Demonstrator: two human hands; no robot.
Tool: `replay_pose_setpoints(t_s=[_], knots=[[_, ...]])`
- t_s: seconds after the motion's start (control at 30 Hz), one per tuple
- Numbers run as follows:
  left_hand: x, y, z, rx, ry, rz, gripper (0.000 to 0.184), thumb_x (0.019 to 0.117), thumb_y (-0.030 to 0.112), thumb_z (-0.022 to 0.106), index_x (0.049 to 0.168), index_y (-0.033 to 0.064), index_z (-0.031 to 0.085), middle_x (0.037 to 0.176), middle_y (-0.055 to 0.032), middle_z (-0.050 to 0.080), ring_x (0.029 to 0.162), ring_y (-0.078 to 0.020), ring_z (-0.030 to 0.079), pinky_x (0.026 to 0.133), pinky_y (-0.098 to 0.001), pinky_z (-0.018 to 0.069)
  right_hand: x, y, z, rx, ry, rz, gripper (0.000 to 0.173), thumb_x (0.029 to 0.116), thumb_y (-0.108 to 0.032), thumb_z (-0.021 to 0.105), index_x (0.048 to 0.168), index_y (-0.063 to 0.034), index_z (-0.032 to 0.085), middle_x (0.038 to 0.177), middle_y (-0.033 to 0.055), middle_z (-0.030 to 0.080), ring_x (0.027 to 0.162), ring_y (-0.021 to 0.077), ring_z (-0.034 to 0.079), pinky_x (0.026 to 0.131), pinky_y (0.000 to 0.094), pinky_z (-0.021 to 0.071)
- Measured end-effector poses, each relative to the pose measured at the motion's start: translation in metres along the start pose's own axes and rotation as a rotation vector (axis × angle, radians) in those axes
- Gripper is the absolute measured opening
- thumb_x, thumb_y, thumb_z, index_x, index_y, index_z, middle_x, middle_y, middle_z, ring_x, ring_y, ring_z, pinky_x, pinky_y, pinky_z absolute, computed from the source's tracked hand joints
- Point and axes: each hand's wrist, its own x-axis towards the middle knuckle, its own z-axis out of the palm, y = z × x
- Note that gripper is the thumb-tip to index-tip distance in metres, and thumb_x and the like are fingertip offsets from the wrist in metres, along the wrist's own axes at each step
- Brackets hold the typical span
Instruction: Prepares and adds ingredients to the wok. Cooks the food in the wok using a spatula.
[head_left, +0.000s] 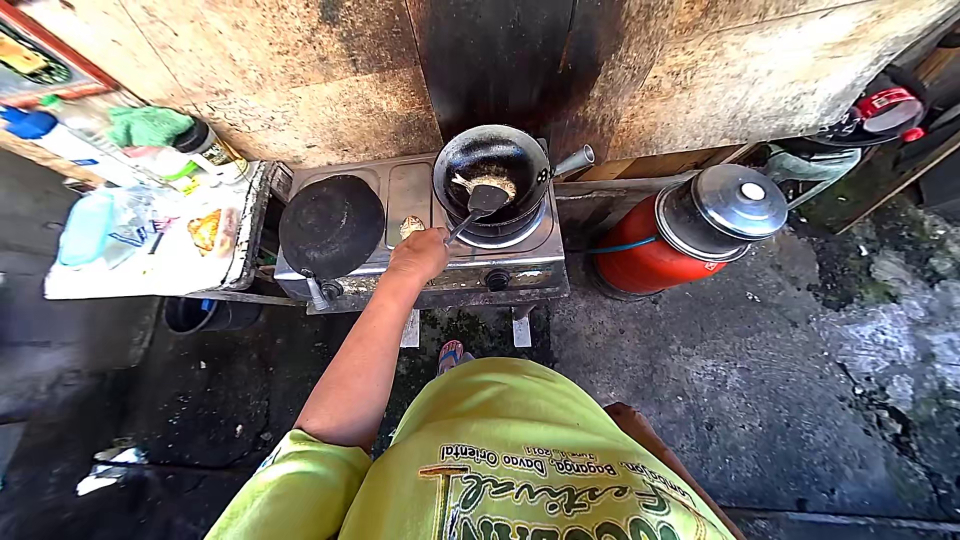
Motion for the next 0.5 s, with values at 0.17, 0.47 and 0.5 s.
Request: replay_pose_setpoints(t_s=[0.17,0.47,0.5], knots=[[-0.0003,0.0009,-0.0004,0.000,-0.001,-0.005,0.040,0.1091,0.022,0.046,0.146,0.0154,0.057,0.135,-0.0188,0.065,0.128,-0.0387,0.060,0.103,-0.0630,0.0467,0.0052,0.0056,-0.0008,-0.051,-0.002,0.013,0.043,0.1101,-0.035,0.049,0.133,-0.0026,0.066,0.134,0.0233,0.066,0.133,0.0380,0.058,0.114,0.0570,0.0407],[0.0018,-0.0010,-0.0007,0.003,0.002,-0.004,0.040,0.1090,0.023,0.046,0.147,0.0165,0.058,0.135,-0.0193,0.065,0.128,-0.0396,0.060,0.102,-0.0648,0.0465,0.0059,0.0044,0.0051,-0.057,-0.005,-0.004,0.042,0.1096,-0.034,0.050,0.131,-0.0015,0.067,0.134,0.0246,0.066,0.132,0.0391,0.058,0.114,0.0583,0.0406],[0.0025,-0.0013,-0.0007,0.003,0.004,-0.004,0.040,0.1090,0.023,0.046,0.147,0.0167,0.058,0.135,-0.0196,0.064,0.127,-0.0398,0.061,0.102,-0.0649,0.0466,0.0055,0.0034,0.0051,-0.063,-0.006,-0.003,0.043,0.1096,-0.035,0.050,0.132,-0.0021,0.066,0.134,0.0241,0.066,0.133,0.0388,0.058,0.114,0.0583,0.0407]])
